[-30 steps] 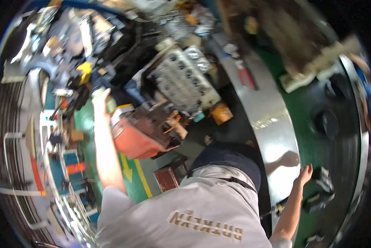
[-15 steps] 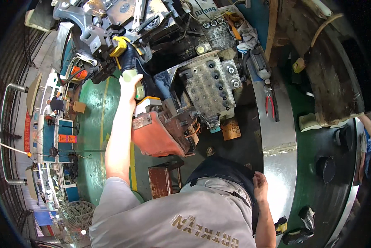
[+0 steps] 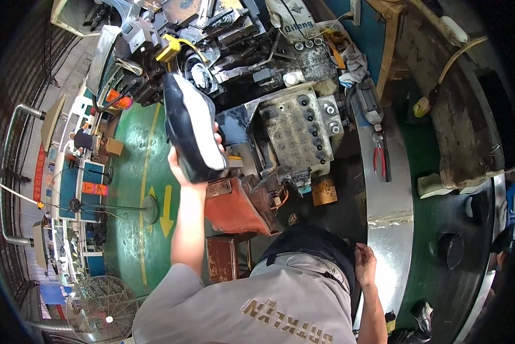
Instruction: The person repeatedly picks up black leather shoes from a conveyor belt, inserts a green shoe last into each shoe, and places the shoe into a machine to secure the sole. After processing, the person removes the shoe from the machine and returns it to the conveyor belt. This cycle is performed multiple times throughout the video.
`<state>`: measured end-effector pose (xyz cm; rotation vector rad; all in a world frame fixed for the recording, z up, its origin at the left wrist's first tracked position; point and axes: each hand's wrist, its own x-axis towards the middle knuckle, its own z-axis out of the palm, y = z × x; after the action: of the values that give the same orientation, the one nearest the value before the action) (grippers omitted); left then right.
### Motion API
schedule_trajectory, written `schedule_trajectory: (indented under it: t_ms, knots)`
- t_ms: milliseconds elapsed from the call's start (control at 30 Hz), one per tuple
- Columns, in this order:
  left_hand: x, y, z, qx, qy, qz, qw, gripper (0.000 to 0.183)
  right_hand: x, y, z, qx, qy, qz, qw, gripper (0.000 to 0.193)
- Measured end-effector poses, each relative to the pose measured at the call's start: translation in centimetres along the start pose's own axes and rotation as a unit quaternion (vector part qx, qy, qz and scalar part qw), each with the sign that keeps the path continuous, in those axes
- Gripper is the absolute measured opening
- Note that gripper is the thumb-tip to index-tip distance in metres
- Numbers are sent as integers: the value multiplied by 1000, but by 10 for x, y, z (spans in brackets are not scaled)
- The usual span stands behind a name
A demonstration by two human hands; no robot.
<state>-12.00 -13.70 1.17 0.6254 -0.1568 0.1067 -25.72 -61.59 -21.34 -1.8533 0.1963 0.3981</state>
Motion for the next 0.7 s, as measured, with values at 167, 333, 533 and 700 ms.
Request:
schedule_trajectory:
  t_ms: [167, 333, 533, 700]
  knots:
    - [-45, -63, 40, -156, -38, -69, 985, 102, 15, -68, 11, 85, -1, -52, 995, 25]
    - [-70, -147, 50, -177, -27, -187, 966, 116, 11, -137, 22, 231, -85, -99, 964, 40]
    - [-94, -234, 55, -38, -17, -331, 943, 87, -3, -173, 10, 301, -186, -121, 927, 109]
    - [-111, -295, 59, 121, 5, -486, 865, 82, -28, -130, -20, 429, -19, 90, 898, 99]
